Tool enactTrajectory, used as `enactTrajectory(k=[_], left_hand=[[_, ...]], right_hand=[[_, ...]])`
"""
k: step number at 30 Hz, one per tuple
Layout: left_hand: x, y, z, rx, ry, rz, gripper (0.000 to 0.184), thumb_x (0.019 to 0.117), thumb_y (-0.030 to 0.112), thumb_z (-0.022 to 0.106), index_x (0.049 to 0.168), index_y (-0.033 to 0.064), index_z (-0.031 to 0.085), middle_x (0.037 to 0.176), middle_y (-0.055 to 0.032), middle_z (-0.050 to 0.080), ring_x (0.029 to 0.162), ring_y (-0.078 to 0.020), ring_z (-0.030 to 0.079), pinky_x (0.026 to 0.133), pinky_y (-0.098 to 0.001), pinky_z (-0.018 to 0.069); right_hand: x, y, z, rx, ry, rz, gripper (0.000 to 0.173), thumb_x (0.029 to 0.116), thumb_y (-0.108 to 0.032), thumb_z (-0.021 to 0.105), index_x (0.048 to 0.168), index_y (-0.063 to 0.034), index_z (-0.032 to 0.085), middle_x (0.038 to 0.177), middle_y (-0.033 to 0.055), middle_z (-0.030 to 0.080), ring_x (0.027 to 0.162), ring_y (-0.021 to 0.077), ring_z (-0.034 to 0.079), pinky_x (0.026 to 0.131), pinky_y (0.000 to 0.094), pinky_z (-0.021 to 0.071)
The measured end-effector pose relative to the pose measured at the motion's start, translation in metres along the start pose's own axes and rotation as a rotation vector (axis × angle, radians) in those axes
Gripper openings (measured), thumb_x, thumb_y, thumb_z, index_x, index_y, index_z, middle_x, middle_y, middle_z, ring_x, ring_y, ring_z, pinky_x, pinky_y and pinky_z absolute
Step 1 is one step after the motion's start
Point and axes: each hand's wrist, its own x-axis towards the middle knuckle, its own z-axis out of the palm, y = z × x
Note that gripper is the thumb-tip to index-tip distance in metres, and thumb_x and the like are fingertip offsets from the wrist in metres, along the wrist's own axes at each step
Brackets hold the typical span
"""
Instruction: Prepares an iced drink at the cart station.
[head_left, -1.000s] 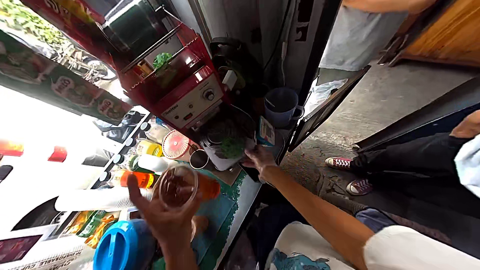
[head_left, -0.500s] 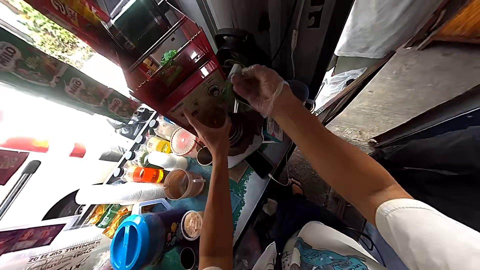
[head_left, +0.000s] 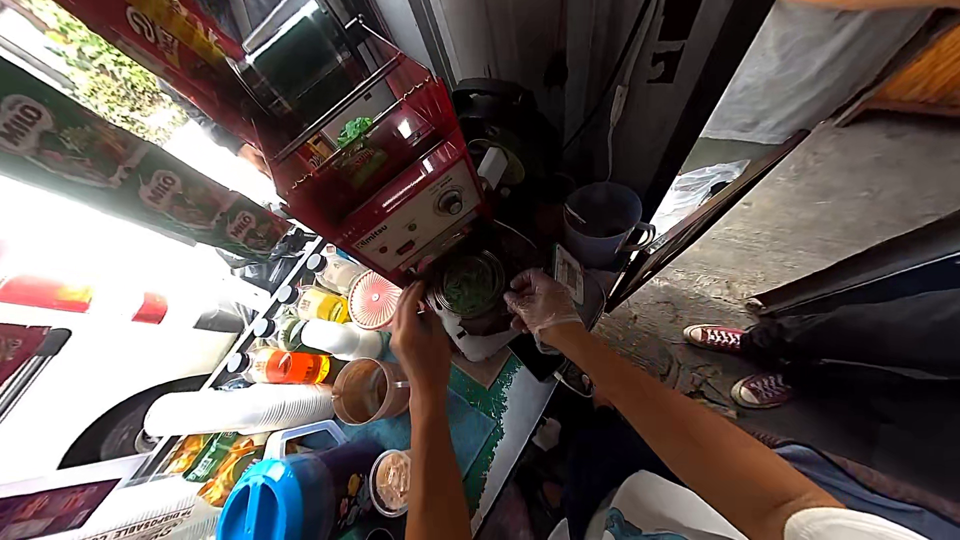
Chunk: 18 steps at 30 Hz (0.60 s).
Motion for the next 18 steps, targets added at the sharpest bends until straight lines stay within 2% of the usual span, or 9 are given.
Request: enactTrajectory(k=[1, 2, 3, 5, 8, 11, 14, 16, 18], left_hand=[[0.010, 0.003, 0.006, 0.065, -0.159, 0.093, 0.038, 0.0999, 0.012, 0.058, 0.136, -0.0001, 0.062, 0.148, -0.0181, 0.055, 0.143, -0.0319, 0.047, 0.117, -0.0513, 0.0393], [0.019, 0.003, 0.019, 0.152, -0.311, 0.174, 0.048, 0.1036, 0.027, 0.056, 0.146, 0.0051, 0.055, 0.159, -0.0168, 0.043, 0.151, -0.0338, 0.034, 0.123, -0.0575, 0.0265], [0.026, 0.000, 0.033, 0.244, -0.431, 0.227, 0.061, 0.1052, 0.043, 0.051, 0.155, 0.0078, 0.045, 0.165, -0.0162, 0.033, 0.155, -0.0349, 0.024, 0.124, -0.0624, 0.0166], [0.032, -0.010, 0.057, 0.360, -0.544, 0.286, 0.082, 0.1017, 0.065, 0.041, 0.161, 0.0086, 0.033, 0.168, -0.0163, 0.025, 0.157, -0.0355, 0.017, 0.123, -0.0670, 0.0091], [0.036, -0.020, 0.069, 0.390, -0.579, 0.293, 0.098, 0.0945, 0.079, 0.036, 0.163, 0.0089, 0.028, 0.169, -0.0161, 0.022, 0.158, -0.0338, 0.013, 0.123, -0.0669, 0.0061], [0.036, -0.023, 0.068, 0.346, -0.559, 0.299, 0.105, 0.0891, 0.085, 0.038, 0.164, 0.0118, 0.026, 0.170, -0.0156, 0.019, 0.159, -0.0335, 0.011, 0.124, -0.0656, 0.0053], [0.036, -0.024, 0.062, 0.275, -0.484, 0.325, 0.120, 0.0770, 0.094, 0.045, 0.165, 0.0155, 0.023, 0.171, -0.0174, 0.014, 0.159, -0.0353, 0.006, 0.125, -0.0645, 0.0023], [0.027, -0.020, 0.051, 0.213, -0.382, 0.346, 0.128, 0.0675, 0.097, 0.053, 0.163, 0.0148, 0.030, 0.170, -0.0172, 0.017, 0.158, -0.0353, 0.008, 0.125, -0.0653, 0.0027], [0.011, -0.014, 0.038, 0.174, -0.319, 0.357, 0.126, 0.0634, 0.094, 0.062, 0.158, 0.0137, 0.041, 0.168, -0.0187, 0.024, 0.157, -0.0383, 0.013, 0.124, -0.0675, 0.0052]], right_hand=[[0.001, 0.002, 0.001, -0.024, 0.034, -0.035, 0.025, 0.1010, -0.017, 0.066, 0.121, -0.0040, 0.059, 0.088, 0.0113, 0.070, 0.062, 0.0181, 0.068, 0.060, 0.0350, 0.0599], [0.001, 0.004, 0.002, -0.056, 0.066, -0.079, 0.023, 0.1011, -0.017, 0.066, 0.119, -0.0044, 0.060, 0.088, 0.0118, 0.070, 0.063, 0.0194, 0.068, 0.062, 0.0374, 0.0601], [0.002, 0.006, 0.001, -0.110, 0.096, -0.133, 0.022, 0.1007, -0.018, 0.066, 0.118, -0.0050, 0.062, 0.090, 0.0122, 0.070, 0.066, 0.0214, 0.069, 0.065, 0.0408, 0.0606], [0.003, 0.009, -0.001, -0.239, 0.139, -0.220, 0.024, 0.0995, -0.018, 0.067, 0.120, -0.0054, 0.063, 0.095, 0.0150, 0.072, 0.079, 0.0278, 0.071, 0.075, 0.0496, 0.0588], [0.007, 0.008, -0.006, -0.344, 0.148, -0.234, 0.027, 0.0983, -0.021, 0.069, 0.122, -0.0082, 0.065, 0.099, 0.0151, 0.073, 0.092, 0.0327, 0.071, 0.085, 0.0557, 0.0555], [0.010, 0.009, -0.008, -0.361, 0.135, -0.209, 0.027, 0.0983, -0.024, 0.070, 0.120, -0.0092, 0.066, 0.098, 0.0141, 0.073, 0.091, 0.0324, 0.071, 0.084, 0.0559, 0.0551], [0.011, 0.008, -0.010, -0.378, 0.123, -0.204, 0.027, 0.0970, -0.026, 0.072, 0.118, -0.0092, 0.066, 0.097, 0.0139, 0.073, 0.091, 0.0315, 0.071, 0.084, 0.0554, 0.0551], [0.010, 0.006, -0.015, -0.370, 0.086, -0.208, 0.032, 0.0954, -0.027, 0.074, 0.119, -0.0070, 0.065, 0.099, 0.0157, 0.072, 0.091, 0.0323, 0.071, 0.085, 0.0556, 0.0556], [0.010, 0.003, -0.026, -0.374, 0.005, -0.208, 0.037, 0.0940, -0.030, 0.076, 0.121, -0.0067, 0.064, 0.099, 0.0148, 0.072, 0.088, 0.0295, 0.071, 0.082, 0.0523, 0.0577]])
